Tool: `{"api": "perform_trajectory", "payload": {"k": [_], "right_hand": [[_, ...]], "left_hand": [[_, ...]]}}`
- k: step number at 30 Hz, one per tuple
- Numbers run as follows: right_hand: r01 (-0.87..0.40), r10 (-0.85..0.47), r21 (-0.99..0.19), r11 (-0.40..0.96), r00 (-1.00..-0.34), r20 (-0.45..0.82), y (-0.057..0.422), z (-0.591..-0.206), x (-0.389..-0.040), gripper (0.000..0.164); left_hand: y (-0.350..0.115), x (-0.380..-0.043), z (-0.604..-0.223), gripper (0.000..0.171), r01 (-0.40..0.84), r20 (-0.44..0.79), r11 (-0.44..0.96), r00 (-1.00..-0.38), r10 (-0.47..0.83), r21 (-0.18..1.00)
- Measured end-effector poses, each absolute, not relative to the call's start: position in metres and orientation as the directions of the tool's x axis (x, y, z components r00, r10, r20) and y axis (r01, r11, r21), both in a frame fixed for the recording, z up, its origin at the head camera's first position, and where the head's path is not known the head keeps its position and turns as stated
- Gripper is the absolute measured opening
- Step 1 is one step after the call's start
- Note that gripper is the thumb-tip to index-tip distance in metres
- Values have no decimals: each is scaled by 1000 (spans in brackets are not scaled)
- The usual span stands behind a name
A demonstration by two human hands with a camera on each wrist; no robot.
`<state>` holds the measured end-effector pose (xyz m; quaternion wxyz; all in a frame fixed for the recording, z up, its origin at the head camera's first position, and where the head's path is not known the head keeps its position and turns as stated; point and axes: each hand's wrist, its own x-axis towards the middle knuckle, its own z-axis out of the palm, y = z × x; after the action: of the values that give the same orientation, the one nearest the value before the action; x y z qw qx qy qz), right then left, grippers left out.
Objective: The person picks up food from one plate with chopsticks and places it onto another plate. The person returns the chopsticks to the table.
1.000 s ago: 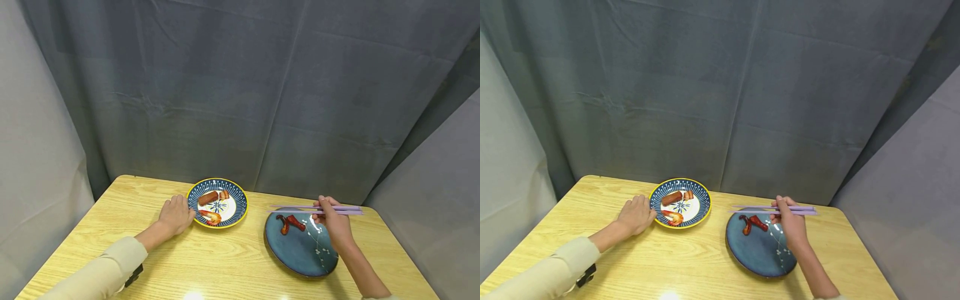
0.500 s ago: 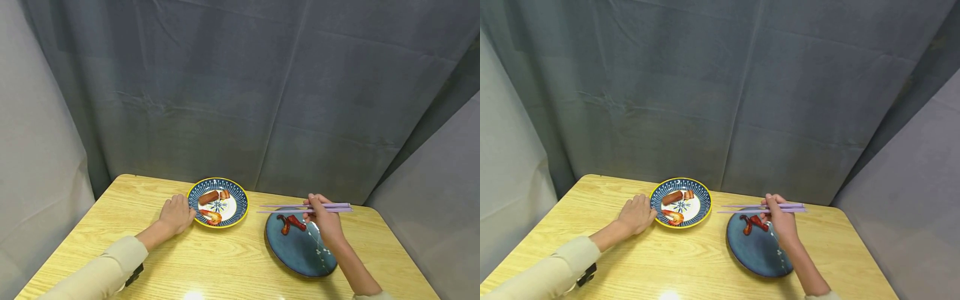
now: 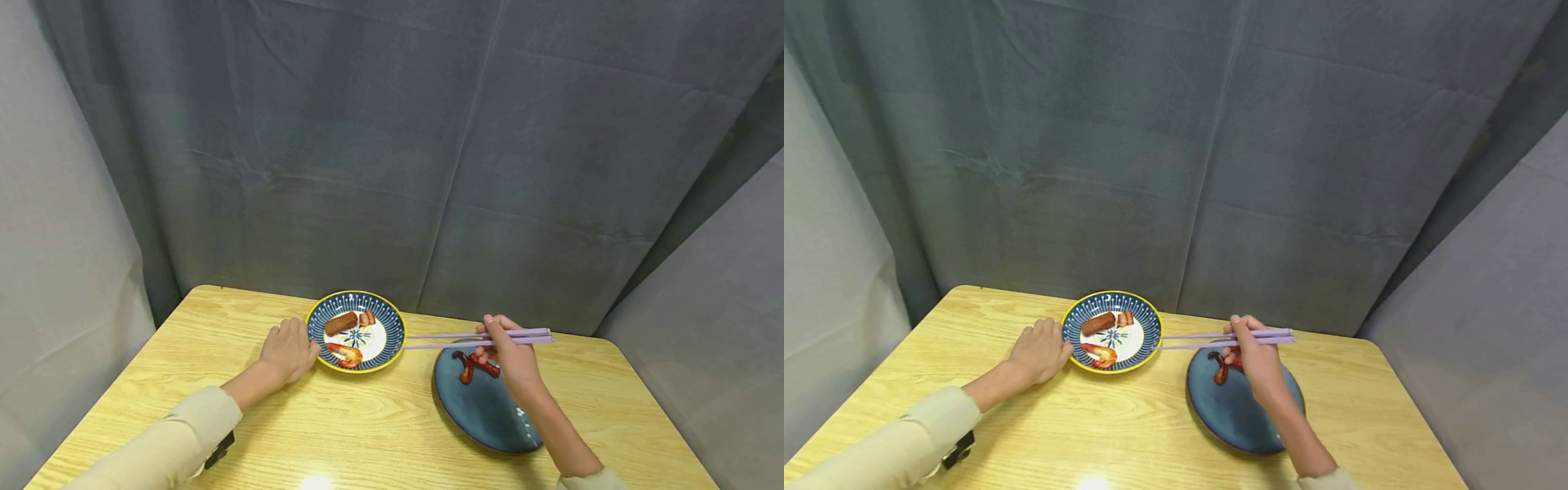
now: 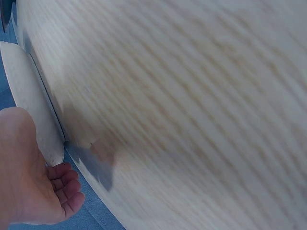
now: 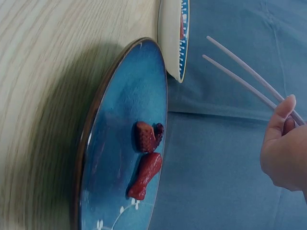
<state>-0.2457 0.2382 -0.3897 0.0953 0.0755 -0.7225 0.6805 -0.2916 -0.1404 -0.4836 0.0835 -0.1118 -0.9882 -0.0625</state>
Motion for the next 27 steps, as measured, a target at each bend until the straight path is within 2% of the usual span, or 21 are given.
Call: {"api": "perform_trajectory", "payload": {"k": [5, 15, 27], "right_hand": [[-220, 13, -975, 34, -975, 221, 230, -389, -246, 33], [-183, -4, -983, 16, -983, 183, 215, -395, -250, 37], [-177, -34, -984, 8, -984, 176, 197, -401, -253, 32]], "left_hand": [[-140, -292, -483, 30, 233, 188, 967, -959, 211, 103], [-140, -292, -484, 31, 227, 166, 968, -964, 209, 103], [-140, -288, -481, 30, 235, 182, 965, -960, 211, 117]]}}
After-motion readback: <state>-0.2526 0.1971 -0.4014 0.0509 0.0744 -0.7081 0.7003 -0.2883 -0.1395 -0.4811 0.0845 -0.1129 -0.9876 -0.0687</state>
